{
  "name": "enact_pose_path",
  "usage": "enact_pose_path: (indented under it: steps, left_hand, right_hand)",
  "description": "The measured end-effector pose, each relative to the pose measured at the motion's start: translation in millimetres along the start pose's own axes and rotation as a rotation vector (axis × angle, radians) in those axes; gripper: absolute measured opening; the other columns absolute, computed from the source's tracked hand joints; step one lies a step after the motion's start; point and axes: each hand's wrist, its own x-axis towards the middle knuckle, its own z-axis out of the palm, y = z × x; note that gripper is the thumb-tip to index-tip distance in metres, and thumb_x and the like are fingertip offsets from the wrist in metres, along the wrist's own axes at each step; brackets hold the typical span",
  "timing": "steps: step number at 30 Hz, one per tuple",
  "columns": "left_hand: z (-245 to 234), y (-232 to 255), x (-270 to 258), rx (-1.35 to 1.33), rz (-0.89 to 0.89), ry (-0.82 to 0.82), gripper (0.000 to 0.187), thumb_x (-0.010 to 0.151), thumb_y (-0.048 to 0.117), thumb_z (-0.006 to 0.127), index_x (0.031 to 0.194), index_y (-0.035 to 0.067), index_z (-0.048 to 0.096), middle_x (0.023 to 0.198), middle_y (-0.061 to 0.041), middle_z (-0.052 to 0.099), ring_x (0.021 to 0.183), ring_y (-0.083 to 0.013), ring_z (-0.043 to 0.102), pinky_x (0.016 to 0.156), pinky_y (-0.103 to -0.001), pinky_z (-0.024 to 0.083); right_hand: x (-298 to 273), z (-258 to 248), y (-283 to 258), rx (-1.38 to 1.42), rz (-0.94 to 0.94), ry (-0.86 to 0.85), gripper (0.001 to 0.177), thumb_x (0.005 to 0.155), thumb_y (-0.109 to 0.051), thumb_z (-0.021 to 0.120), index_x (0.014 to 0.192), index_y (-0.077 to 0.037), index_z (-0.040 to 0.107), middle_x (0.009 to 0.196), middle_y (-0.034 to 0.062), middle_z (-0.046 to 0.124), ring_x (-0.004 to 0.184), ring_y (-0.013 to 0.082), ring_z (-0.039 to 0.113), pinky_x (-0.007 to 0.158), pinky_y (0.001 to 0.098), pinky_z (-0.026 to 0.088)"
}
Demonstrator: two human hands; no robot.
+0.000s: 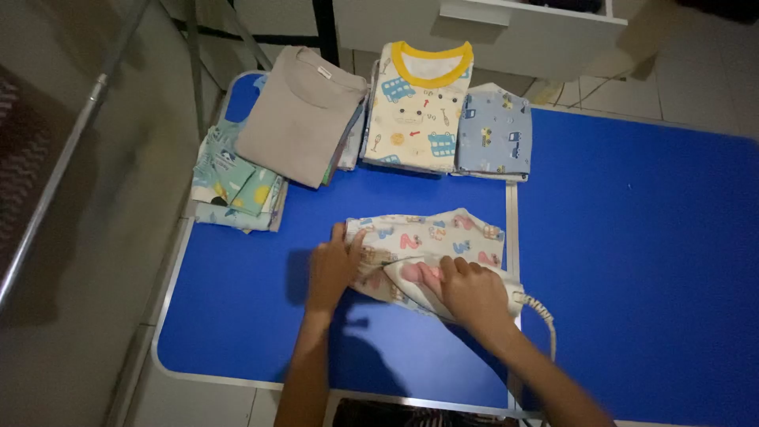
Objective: The recorder is ironing and folding children's clothing on a low blue folding table.
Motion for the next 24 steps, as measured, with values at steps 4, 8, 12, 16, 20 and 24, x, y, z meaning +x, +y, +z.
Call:
enact_pose_path:
  steps: [4, 8, 12, 16, 20, 24]
  left_hand:
    - [3.8, -7.1, 0.3, 0.077, -0.007, 0.077, 0.036, 0.1, 0.043, 0.062, 0.09, 0.008, 0.058, 0.065, -0.025, 0.066, 0.063, -0.0469, 0.067, 0.049, -0.055, 0.052]
    - [11.0, -11.8, 0.5, 0.137, -0.007, 0.114, 0.037, 0.1, 0.043, 0.061, 0.089, 0.008, 0.059, 0.063, -0.024, 0.066, 0.059, -0.0452, 0.067, 0.047, -0.053, 0.052]
    - [7.2, -11.8, 1.1, 0.11, 0.053, 0.12, 0.036, 0.102, 0.04, 0.059, 0.093, 0.006, 0.059, 0.065, -0.024, 0.066, 0.059, -0.0444, 0.067, 0.047, -0.053, 0.052]
    - [7.7, -16.7, 2.5, 0.166, 0.036, 0.145, 0.037, 0.101, 0.042, 0.06, 0.092, 0.006, 0.06, 0.063, -0.024, 0.065, 0.057, -0.0442, 0.067, 0.048, -0.053, 0.051]
    - [11.1, -21.1, 2.0, 0.121, 0.021, 0.162, 0.036, 0.102, 0.041, 0.06, 0.091, 0.006, 0.059, 0.064, -0.023, 0.065, 0.058, -0.0445, 0.066, 0.048, -0.053, 0.05]
    - [14.6, -22.5, 4.1, 0.113, 0.028, 0.164, 0.035, 0.1, 0.04, 0.062, 0.091, 0.007, 0.06, 0.063, -0.023, 0.065, 0.057, -0.0451, 0.065, 0.047, -0.054, 0.05]
  right_hand:
    - [8.9, -3.5, 1.2, 0.054, -0.147, -0.007, 0.05, 0.096, -0.049, 0.065, 0.067, -0.008, 0.067, 0.059, 0.0104, 0.067, 0.043, 0.0206, 0.063, 0.04, 0.0368, 0.051]
    - [14.1, -5.4, -7.1, 0.122, -0.258, 0.117, 0.049, 0.097, -0.048, 0.06, 0.071, -0.007, 0.068, 0.062, 0.0105, 0.068, 0.048, 0.0234, 0.066, 0.043, 0.0375, 0.052]
    - [29.6, -5.7, -19.8, 0.004, 0.034, -0.085, 0.053, 0.099, -0.051, 0.06, 0.074, -0.005, 0.07, 0.067, 0.0127, 0.071, 0.048, 0.0245, 0.068, 0.043, 0.0368, 0.055]
    - [31.6, -12.0, -20.2, 0.119, -0.032, -0.085, 0.051, 0.101, -0.048, 0.059, 0.074, -0.006, 0.069, 0.067, 0.0116, 0.07, 0.051, 0.0253, 0.069, 0.049, 0.0377, 0.056]
    - [29.6, -2.3, -19.8, 0.165, -0.23, 0.135, 0.053, 0.097, -0.053, 0.059, 0.072, -0.007, 0.068, 0.067, 0.0126, 0.071, 0.056, 0.0262, 0.07, 0.049, 0.0387, 0.055]
    - [49.3, -18.1, -35.9, 0.012, 0.174, -0.17, 0.06, 0.1, -0.06, 0.057, 0.07, -0.008, 0.065, 0.062, 0.0121, 0.068, 0.054, 0.0268, 0.071, 0.046, 0.0394, 0.056]
